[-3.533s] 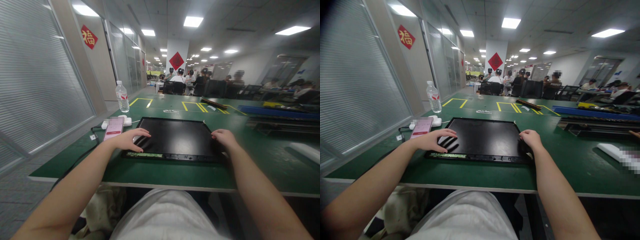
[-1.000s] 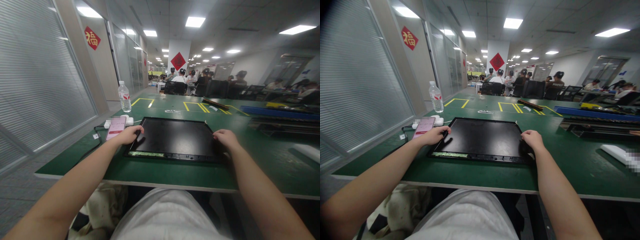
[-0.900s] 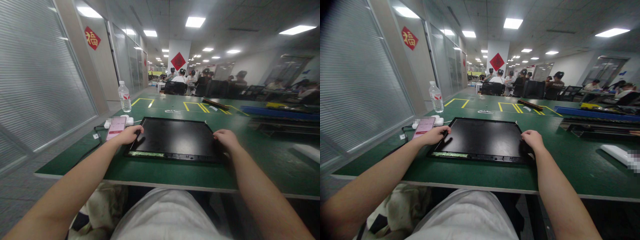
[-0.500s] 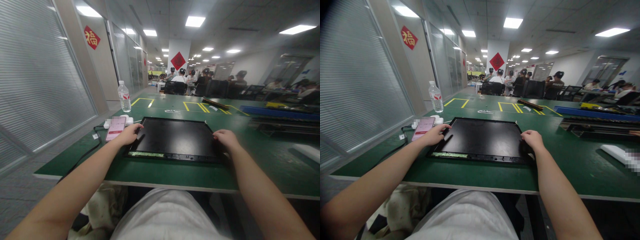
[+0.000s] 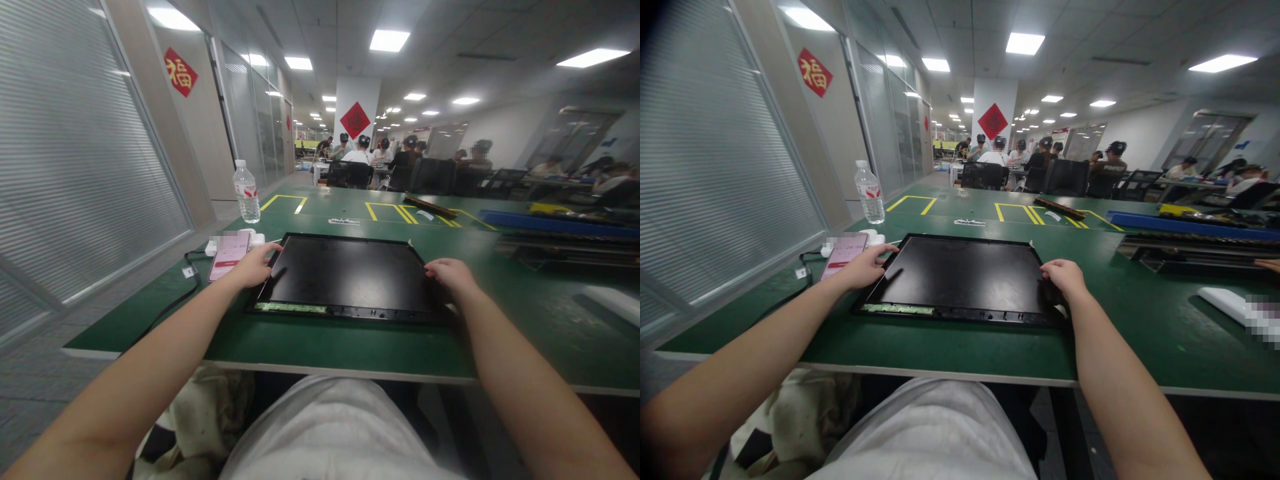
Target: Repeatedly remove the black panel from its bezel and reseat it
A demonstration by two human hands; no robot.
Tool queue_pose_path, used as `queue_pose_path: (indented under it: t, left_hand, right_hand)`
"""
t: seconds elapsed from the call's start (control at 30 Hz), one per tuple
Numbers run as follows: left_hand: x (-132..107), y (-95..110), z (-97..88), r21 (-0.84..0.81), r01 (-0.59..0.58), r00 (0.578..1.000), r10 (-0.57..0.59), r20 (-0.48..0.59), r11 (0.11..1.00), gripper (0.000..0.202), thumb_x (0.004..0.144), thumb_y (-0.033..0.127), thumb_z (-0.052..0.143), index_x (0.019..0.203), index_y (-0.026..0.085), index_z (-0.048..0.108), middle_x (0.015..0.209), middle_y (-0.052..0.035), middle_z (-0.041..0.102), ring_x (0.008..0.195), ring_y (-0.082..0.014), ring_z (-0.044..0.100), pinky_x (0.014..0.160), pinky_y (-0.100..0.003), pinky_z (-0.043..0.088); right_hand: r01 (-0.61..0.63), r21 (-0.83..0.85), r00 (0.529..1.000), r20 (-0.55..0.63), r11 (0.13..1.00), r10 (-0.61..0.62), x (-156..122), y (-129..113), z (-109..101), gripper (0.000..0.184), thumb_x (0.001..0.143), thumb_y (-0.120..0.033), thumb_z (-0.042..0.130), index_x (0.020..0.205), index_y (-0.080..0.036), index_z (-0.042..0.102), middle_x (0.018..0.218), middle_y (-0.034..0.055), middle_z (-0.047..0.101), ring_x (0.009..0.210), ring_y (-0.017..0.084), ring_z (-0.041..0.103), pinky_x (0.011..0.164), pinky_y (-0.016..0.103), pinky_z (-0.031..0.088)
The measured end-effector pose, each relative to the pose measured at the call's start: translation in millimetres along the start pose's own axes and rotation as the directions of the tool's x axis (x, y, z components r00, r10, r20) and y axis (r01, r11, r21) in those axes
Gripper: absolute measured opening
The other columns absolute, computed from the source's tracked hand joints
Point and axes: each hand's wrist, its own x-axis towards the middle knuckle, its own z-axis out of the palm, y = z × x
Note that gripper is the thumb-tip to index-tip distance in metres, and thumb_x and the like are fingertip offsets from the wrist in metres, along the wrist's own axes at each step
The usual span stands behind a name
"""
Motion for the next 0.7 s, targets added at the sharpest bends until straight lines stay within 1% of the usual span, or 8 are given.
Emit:
queue_pose_path:
  t: [0.17, 0.27, 0.33, 0.4, 0.43, 0.53, 0.6, 0.7]
  left_hand:
    - [4, -6, -1.5, 0.042, 0.012, 0.999, -0.013, 0.032, 0.999, 0.070, 0.059, -0.003, 0.055, 0.126, 0.021, 0.054, 0.090, -0.0056, 0.077, 0.061, -0.0212, 0.072, 0.044, -0.022, 0.051]
    - [8, -12, -2.4, 0.072, 0.001, 0.999, -0.003, 0.035, 0.997, 0.072, 0.059, -0.002, 0.053, 0.127, 0.021, 0.054, 0.091, -0.0062, 0.076, 0.064, -0.0219, 0.073, 0.045, -0.022, 0.051]
    - [11, -16, -2.8, 0.124, -0.015, 1.000, 0.012, 0.028, 0.992, 0.071, 0.059, -0.001, 0.053, 0.127, 0.020, 0.055, 0.093, -0.0065, 0.076, 0.068, -0.0223, 0.073, 0.048, -0.023, 0.053]
    - [13, -19, -3.0, 0.200, -0.055, 0.998, 0.054, 0.012, 0.978, 0.069, 0.060, 0.000, 0.052, 0.125, 0.020, 0.058, 0.098, -0.0073, 0.075, 0.080, -0.0242, 0.074, 0.055, -0.025, 0.056]
    - [14, -20, -3.0, 0.247, -0.086, 0.996, 0.089, -0.002, 0.965, 0.067, 0.060, 0.000, 0.052, 0.123, 0.019, 0.060, 0.103, -0.0078, 0.075, 0.088, -0.0255, 0.073, 0.062, -0.027, 0.058]
    - [16, -23, -2.5, 0.414, -0.171, 0.978, 0.204, -0.037, 0.894, 0.060, 0.060, 0.002, 0.053, 0.117, 0.017, 0.066, 0.115, -0.0095, 0.071, 0.109, -0.0286, 0.067, 0.087, -0.035, 0.056]
    - [17, -23, -2.0, 0.509, -0.194, 0.969, 0.244, -0.033, 0.839, 0.057, 0.062, 0.003, 0.051, 0.115, 0.017, 0.068, 0.118, -0.0103, 0.070, 0.116, -0.0290, 0.063, 0.100, -0.038, 0.050]
    - [16, -21, -1.3, 0.569, -0.195, 0.969, 0.248, -0.017, 0.799, 0.054, 0.065, 0.003, 0.050, 0.113, 0.017, 0.069, 0.121, -0.0110, 0.069, 0.121, -0.0286, 0.060, 0.106, -0.038, 0.044]
  right_hand:
    - [-0.003, 0.016, 1.000, 0.011, 1.000, 0.002, 2, 3, 2, 0.024, 0.068, -0.032, 0.067, 0.083, -0.016, 0.075, 0.070, 0.0087, 0.072, 0.060, 0.017, 0.061, 0.057, 0.028, 0.047]
    - [0.013, 0.012, 1.000, 0.006, 1.000, -0.013, 1, 2, 1, 0.023, 0.069, -0.032, 0.066, 0.083, -0.016, 0.075, 0.069, 0.0087, 0.072, 0.062, 0.018, 0.062, 0.059, 0.028, 0.048]
    - [0.027, -0.029, 1.000, 0.001, 0.999, -0.027, -1, -1, 0, 0.020, 0.070, -0.030, 0.065, 0.081, -0.017, 0.075, 0.070, 0.0081, 0.072, 0.066, 0.019, 0.064, 0.062, 0.029, 0.049]
    - [0.050, -0.123, 0.999, -0.001, 0.991, -0.050, -5, -6, -2, 0.017, 0.071, -0.028, 0.063, 0.078, -0.019, 0.075, 0.072, 0.0071, 0.073, 0.071, 0.020, 0.065, 0.067, 0.029, 0.049]
    - [0.068, -0.180, 0.998, 0.001, 0.981, -0.069, -6, -8, -2, 0.015, 0.071, -0.027, 0.063, 0.077, -0.020, 0.075, 0.073, 0.0066, 0.073, 0.074, 0.020, 0.066, 0.069, 0.030, 0.049]
    - [0.110, -0.278, 0.994, 0.019, 0.954, -0.109, -9, -14, -5, 0.016, 0.072, -0.026, 0.061, 0.077, -0.021, 0.075, 0.076, 0.0056, 0.074, 0.078, 0.021, 0.066, 0.073, 0.030, 0.048]
    - [0.089, -0.254, 0.996, 0.033, 0.963, -0.083, -9, -14, -6, 0.018, 0.073, -0.027, 0.061, 0.080, -0.021, 0.075, 0.076, 0.0052, 0.074, 0.075, 0.020, 0.066, 0.070, 0.030, 0.048]
    - [0.042, -0.160, 0.999, 0.022, 0.986, -0.039, -7, -9, -8, 0.023, 0.073, -0.030, 0.060, 0.087, -0.021, 0.076, 0.076, 0.0059, 0.074, 0.069, 0.020, 0.065, 0.064, 0.029, 0.049]
